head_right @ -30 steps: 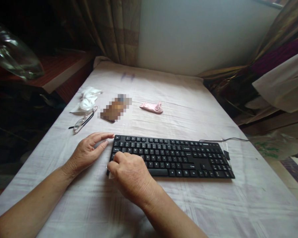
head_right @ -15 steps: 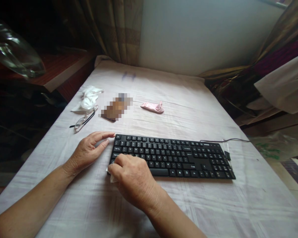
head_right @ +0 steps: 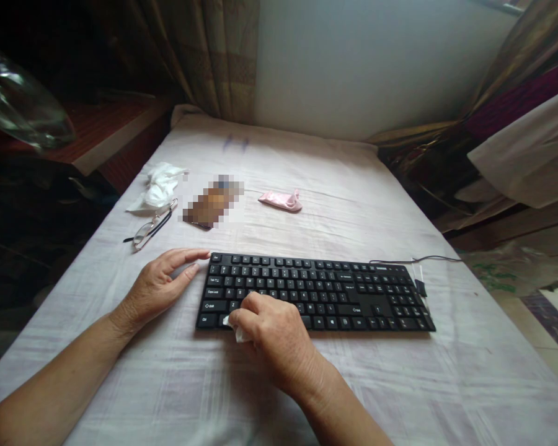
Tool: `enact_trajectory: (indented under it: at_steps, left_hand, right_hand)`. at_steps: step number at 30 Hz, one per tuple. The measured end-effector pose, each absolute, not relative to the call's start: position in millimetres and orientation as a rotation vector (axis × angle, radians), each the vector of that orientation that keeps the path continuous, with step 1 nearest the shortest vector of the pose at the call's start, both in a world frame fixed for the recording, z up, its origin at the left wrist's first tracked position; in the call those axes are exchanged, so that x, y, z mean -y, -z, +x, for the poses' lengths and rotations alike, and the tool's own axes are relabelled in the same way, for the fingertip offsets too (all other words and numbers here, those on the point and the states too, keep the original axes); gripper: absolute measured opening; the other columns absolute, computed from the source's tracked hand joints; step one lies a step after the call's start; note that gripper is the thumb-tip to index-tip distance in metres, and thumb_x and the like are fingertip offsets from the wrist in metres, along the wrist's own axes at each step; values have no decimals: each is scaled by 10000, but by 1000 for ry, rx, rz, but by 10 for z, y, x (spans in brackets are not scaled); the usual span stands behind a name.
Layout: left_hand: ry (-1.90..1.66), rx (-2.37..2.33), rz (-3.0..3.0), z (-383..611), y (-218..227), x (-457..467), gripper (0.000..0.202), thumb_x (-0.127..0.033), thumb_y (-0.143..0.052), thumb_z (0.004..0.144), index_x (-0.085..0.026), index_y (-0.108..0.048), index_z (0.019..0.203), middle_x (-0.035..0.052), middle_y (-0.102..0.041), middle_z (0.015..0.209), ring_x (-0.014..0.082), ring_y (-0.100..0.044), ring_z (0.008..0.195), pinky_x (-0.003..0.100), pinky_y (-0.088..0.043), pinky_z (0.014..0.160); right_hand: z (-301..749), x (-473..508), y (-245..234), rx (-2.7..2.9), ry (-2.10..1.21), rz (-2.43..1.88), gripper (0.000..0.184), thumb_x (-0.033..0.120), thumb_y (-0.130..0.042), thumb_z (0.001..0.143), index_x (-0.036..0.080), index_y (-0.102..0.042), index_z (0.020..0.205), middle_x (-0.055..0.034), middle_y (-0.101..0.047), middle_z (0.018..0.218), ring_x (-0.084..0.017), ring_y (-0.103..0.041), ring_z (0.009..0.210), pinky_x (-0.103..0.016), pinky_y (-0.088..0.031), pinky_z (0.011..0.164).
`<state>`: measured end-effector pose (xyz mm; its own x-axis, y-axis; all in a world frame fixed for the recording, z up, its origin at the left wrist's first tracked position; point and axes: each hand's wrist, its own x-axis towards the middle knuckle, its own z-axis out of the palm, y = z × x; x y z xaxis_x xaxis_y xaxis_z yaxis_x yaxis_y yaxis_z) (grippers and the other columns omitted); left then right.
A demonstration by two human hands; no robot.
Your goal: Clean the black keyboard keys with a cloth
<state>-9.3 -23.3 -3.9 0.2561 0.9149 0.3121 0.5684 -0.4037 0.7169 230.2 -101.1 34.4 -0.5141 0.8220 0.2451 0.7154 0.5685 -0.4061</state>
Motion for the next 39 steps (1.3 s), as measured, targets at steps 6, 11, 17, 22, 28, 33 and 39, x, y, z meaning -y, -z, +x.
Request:
enact_trajectory:
  at_steps: [6, 11, 17, 22, 28, 33, 39]
  left_hand:
    - [-981, -1350, 2071, -95, 30, 231, 274, -330, -560, 889, -240, -712, 1099, 42, -750, 1097, 204, -687, 1034, 374, -539, 981]
    - [-979, -1344, 2073, -94, 22, 233, 269, -336, -564, 894, -238, -713, 1094, 40, -751, 1087, 201, -688, 1025, 368, -539, 976]
    - [-966, -1363, 2060, -96, 16, 237, 284, -361, -562, 895, -234, -713, 1100, 46, -745, 1101, 206, -685, 1029, 375, -535, 983]
    - [-948, -1376, 2060, -97, 11, 232, 305, -384, -555, 888, -239, -714, 1104, 47, -749, 1096, 212, -686, 1023, 381, -536, 982]
    - [-949, -1369, 2085, -106, 16, 233, 302, -391, -547, 898, -247, -707, 1111, 43, -747, 1099, 207, -685, 1023, 367, -535, 975]
    - [-882, -1352, 2209, -90, 3, 246, 372, -431, -509, 931, -247, -651, 1221, 64, -706, 1217, 241, -632, 1159, 420, -470, 1062]
    - [-547, -1136, 2482, -79, 69, 408, 941, -658, -632, 797, -298, -217, 1561, 123, -208, 1650, 382, -234, 1492, 583, -262, 1183]
  right_hand:
    - [2607, 1057, -351, 2381, -417, -1329, 274, 46, -534, 781, 235, -709, 877, -1, -673, 810, -104, -597, 651, -197, -392, 595]
    - [2915, 1094, -371, 2371, -412, -1426, 257, 62, -533, 814, 233, -710, 887, -13, -687, 832, -109, -638, 672, -197, -423, 602]
    - [2847, 1057, -422, 2284, -330, -1383, 187, 118, -555, 881, 222, -708, 912, -20, -700, 851, -115, -657, 702, -201, -451, 627]
    - [2520, 942, -386, 2306, -226, -1329, 182, 131, -556, 892, 221, -713, 909, -23, -701, 865, -117, -648, 719, -200, -452, 640]
    - [2768, 964, -321, 2314, -211, -1414, 208, 121, -558, 861, 232, -726, 914, -23, -711, 881, -114, -653, 701, -193, -439, 615]
    - [2860, 1043, -335, 2233, -172, -1424, 204, 117, -535, 887, 210, -715, 906, -34, -707, 871, -113, -649, 694, -196, -438, 624]
    - [2754, 1062, -358, 2301, -258, -1438, 231, 62, -579, 802, 228, -709, 898, -8, -697, 843, -126, -647, 701, -205, -443, 624]
